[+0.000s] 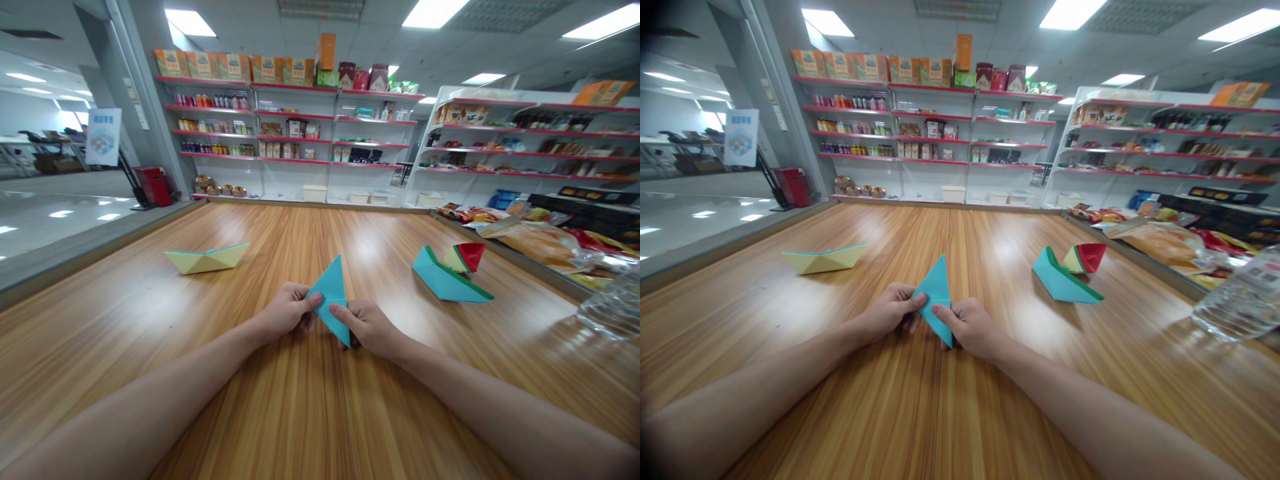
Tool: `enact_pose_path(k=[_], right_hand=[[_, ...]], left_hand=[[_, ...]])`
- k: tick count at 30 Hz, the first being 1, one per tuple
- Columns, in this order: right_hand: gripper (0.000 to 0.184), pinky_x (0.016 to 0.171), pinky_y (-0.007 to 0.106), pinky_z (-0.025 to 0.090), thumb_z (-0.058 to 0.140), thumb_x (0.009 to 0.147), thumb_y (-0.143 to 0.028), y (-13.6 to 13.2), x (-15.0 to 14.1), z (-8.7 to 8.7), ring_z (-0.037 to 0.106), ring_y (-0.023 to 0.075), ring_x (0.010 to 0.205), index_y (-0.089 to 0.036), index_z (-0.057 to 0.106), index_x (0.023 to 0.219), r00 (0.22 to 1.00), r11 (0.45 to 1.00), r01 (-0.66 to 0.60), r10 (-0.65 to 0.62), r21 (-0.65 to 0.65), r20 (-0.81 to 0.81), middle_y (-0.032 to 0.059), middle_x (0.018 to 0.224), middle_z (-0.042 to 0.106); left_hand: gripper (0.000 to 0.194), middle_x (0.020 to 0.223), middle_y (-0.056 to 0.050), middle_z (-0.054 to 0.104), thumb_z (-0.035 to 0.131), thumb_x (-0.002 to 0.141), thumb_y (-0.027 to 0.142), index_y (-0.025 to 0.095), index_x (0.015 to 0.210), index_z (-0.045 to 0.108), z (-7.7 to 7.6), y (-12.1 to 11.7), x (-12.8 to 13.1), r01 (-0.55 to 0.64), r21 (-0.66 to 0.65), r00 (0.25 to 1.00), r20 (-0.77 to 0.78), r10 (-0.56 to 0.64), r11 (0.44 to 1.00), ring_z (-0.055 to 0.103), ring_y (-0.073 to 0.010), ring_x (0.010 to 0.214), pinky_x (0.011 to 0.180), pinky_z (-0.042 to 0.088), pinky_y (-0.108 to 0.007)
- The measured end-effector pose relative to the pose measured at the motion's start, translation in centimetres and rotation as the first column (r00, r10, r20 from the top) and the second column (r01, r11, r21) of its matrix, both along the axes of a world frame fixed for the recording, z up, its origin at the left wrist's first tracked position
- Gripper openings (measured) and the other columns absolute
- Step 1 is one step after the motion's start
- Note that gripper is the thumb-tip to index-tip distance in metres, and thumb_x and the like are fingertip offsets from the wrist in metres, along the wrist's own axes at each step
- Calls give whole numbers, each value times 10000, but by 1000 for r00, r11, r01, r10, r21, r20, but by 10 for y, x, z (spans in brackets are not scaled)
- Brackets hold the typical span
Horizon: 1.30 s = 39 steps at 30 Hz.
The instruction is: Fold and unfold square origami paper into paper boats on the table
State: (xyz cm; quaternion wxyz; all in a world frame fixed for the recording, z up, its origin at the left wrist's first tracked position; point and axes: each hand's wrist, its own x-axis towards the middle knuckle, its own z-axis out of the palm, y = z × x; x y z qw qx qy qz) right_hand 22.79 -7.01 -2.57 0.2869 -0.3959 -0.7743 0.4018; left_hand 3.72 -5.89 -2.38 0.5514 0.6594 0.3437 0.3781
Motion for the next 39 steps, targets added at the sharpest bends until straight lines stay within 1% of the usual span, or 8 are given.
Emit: enact_pose_path(k=[5, 8, 11, 16, 19, 26, 33, 39], right_hand=[[453, 442, 202, 399, 408, 888, -507, 1, -2, 1, 538, 110, 414, -153, 627, 709, 997, 998, -52, 50, -37, -59, 7, 473, 608], [543, 533, 230, 444, 363, 906, -496, 2, -3, 0, 557, 118, 441, -170, 581, 530, 999, 999, -25, 26, 42, -21, 18, 451, 592], [531, 505, 239, 422, 350, 914, -484, 1, -3, -1, 525, 117, 403, -179, 578, 543, 999, 996, 38, -38, 84, 7, 4, 422, 563], [508, 446, 236, 303, 333, 933, -442, -5, -3, 2, 459, 105, 385, -193, 485, 517, 982, 948, 68, -118, 310, 147, -16, 409, 484], [505, 465, 240, 282, 281, 953, -413, -9, -4, 7, 456, 106, 421, -191, 476, 544, 971, 918, 46, -134, 394, 199, -8, 471, 496], [407, 492, 244, 271, 304, 953, -373, -8, -3, 6, 448, 117, 468, -196, 523, 659, 975, 879, 88, -173, 468, 142, -4, 560, 513], [348, 576, 239, 377, 322, 945, -392, -8, -1, 9, 586, 165, 622, -216, 622, 926, 977, 921, -16, -69, 390, 202, 18, 706, 634], [349, 659, 267, 427, 355, 933, -411, -7, -3, 11, 622, 193, 740, -207, 615, 1045, 978, 933, -29, -47, 360, 202, 43, 828, 675]], left_hand=[[488, 439, -2, 533, 534, 759, 586, 129, 589, 533, -5, 5, -1, -130, 7, 988, 81, 129, 991, 424, -72, 356, 368, 270, -191], [462, 474, -2, 541, 504, 795, 559, 133, 618, 520, -8, 5, 0, -146, 12, 987, 63, 145, 989, 432, -73, 361, 364, 289, -189], [400, 557, 5, 556, 481, 823, 531, 148, 711, 506, -8, 3, 3, -205, 41, 979, 4, 205, 978, 448, -82, 369, 349, 324, -194], [270, 706, -3, 558, 507, 841, 426, 158, 863, 524, -3, 1, 7, -311, 305, 925, -122, 361, 900, 526, -118, 544, 499, 426, -233], [238, 795, -41, 594, 450, 881, 356, 148, 873, 564, -1, -1, 8, -250, 459, 911, -186, 368, 852, 550, -165, 744, 691, 442, -274], [236, 1092, -98, 587, 427, 883, 288, 180, 1024, 584, 2, -5, 8, -39, 582, 892, -347, 291, 813, 503, -238, 1034, 931, 373, -369], [481, 1224, -138, 524, 533, 801, 498, 156, 1138, 526, 11, -12, 1, 272, 487, 839, -543, 43, 830, 431, -297, 1176, 1002, 312, -447], [476, 1183, -143, 560, 521, 807, 510, 157, 1126, 543, 10, -13, 2, 295, 486, 816, -575, 48, 823, 459, -298, 1161, 1006, 304, -449]])
